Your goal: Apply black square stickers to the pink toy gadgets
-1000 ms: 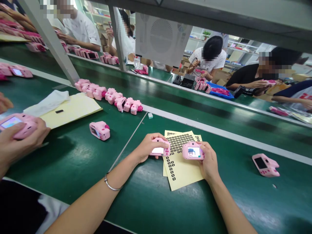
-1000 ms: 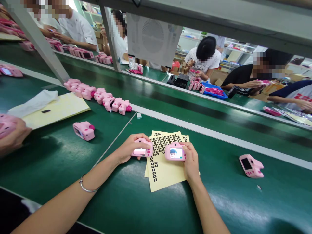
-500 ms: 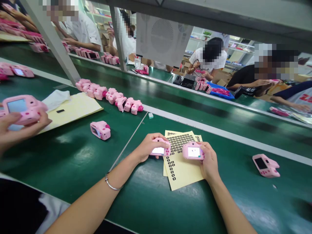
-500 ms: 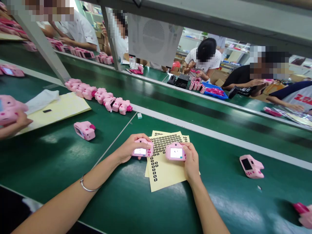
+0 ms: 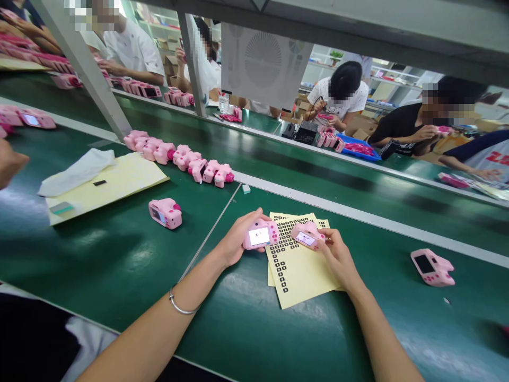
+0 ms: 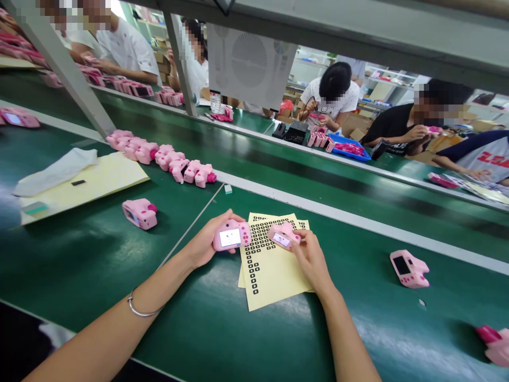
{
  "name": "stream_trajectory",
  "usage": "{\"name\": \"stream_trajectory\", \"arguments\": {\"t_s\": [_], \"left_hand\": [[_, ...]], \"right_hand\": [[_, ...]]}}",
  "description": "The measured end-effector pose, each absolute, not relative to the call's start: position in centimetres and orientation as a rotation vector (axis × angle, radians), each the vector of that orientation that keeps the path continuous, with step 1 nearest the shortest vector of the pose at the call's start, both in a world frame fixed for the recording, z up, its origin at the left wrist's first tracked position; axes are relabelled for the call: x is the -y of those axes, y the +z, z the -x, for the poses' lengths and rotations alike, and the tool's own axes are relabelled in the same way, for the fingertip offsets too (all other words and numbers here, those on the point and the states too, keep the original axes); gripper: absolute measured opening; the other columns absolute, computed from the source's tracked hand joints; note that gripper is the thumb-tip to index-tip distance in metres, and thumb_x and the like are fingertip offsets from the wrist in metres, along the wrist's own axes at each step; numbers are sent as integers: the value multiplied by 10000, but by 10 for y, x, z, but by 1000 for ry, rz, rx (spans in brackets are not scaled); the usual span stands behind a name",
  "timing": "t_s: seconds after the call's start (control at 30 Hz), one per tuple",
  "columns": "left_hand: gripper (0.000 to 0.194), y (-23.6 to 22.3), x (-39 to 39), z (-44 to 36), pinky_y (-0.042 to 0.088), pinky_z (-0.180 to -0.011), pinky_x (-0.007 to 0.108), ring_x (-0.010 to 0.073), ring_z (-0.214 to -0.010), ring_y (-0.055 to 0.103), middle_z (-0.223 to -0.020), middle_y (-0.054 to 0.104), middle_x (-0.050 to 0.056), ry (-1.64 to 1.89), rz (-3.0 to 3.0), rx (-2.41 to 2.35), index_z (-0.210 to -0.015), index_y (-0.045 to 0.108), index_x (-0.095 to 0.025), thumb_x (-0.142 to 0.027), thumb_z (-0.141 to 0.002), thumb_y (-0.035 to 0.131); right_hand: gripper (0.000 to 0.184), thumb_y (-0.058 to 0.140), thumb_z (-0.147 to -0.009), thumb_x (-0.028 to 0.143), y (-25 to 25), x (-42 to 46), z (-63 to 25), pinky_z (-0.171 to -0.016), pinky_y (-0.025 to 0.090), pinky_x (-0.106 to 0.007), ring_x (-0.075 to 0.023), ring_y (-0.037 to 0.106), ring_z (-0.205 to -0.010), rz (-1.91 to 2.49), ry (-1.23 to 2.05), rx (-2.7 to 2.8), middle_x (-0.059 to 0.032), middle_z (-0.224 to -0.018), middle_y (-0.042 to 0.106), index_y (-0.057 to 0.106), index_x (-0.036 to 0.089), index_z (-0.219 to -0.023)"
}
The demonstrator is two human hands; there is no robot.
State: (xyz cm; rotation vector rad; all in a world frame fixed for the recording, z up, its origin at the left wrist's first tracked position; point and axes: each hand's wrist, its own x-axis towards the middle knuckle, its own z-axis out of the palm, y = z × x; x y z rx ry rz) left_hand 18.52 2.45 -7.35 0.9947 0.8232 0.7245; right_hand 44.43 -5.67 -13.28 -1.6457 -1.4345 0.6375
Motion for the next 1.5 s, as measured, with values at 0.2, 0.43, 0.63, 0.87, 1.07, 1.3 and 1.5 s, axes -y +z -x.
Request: {"name": "stream_trajectory", "arguments": {"t_s": [0.2, 0.43, 0.63, 0.87, 1.07, 1.3, 1.5], "left_hand": [[597, -72, -21, -187, 500, -415, 198, 188, -711, 658, -851, 648, 100, 678, -947, -864, -963, 625, -137, -685, -819, 435], [610, -76, -19, -190, 490, -395, 199, 155, -644, 637, -824, 640, 79, 630, -984, -859, -929, 635, -147, -699, -829, 396], [614, -80, -19, -191, 483, -398, 199, 151, -637, 630, -824, 630, 73, 626, -1007, -872, -924, 636, -148, -697, -838, 375], [673, -79, -18, -192, 486, -411, 216, 161, -625, 633, -813, 620, 78, 604, -1016, -867, -935, 626, -136, -733, -826, 336], [717, -75, -17, -191, 489, -419, 220, 167, -642, 640, -841, 627, 85, 619, -1015, -881, -921, 620, -140, -764, -815, 284], [762, -69, -4, -195, 508, -459, 227, 147, -637, 611, -807, 609, 67, 596, -1098, -811, -952, 613, -151, -811, -776, 276], [718, -72, 5, -201, 476, -467, 205, 116, -585, 555, -699, 540, 17, 539, -1121, -770, -884, 561, -164, -810, -779, 266]], "right_hand": [[211, 579, -858, 387, -111, 63, -414, -746, 421, -325, -195, 536, -858, 1569, 198, 1554, -75, -927, 593, 603, 198, -950], [151, 542, -873, 280, -116, 65, -375, -685, 396, -283, -161, 564, -772, 1728, 779, 1778, -35, -837, 636, 654, 188, -830], [104, 572, -856, 254, -119, 66, -377, -677, 381, -272, -145, 545, -765, 1756, 809, 1795, -7, -814, 620, 650, 196, -821], [97, 487, -896, 207, -114, 62, -375, -713, 358, -291, -154, 511, -804, 1749, 758, 1994, -13, -865, 592, 557, 176, -835], [133, 411, -942, 237, -106, 69, -376, -704, 346, -295, -155, 473, -778, 1725, 758, 1966, -22, -861, 557, 490, 180, -852], [166, 430, -966, 319, -72, 75, -359, -680, 370, -253, -117, 466, -753, 1482, 581, 1696, -11, -857, 522, 487, 192, -875], [135, 419, -962, 248, -79, 69, -341, -704, 362, -272, -135, 487, -811, 1475, 460, 1790, -21, -870, 527, 475, 184, -857]]}}
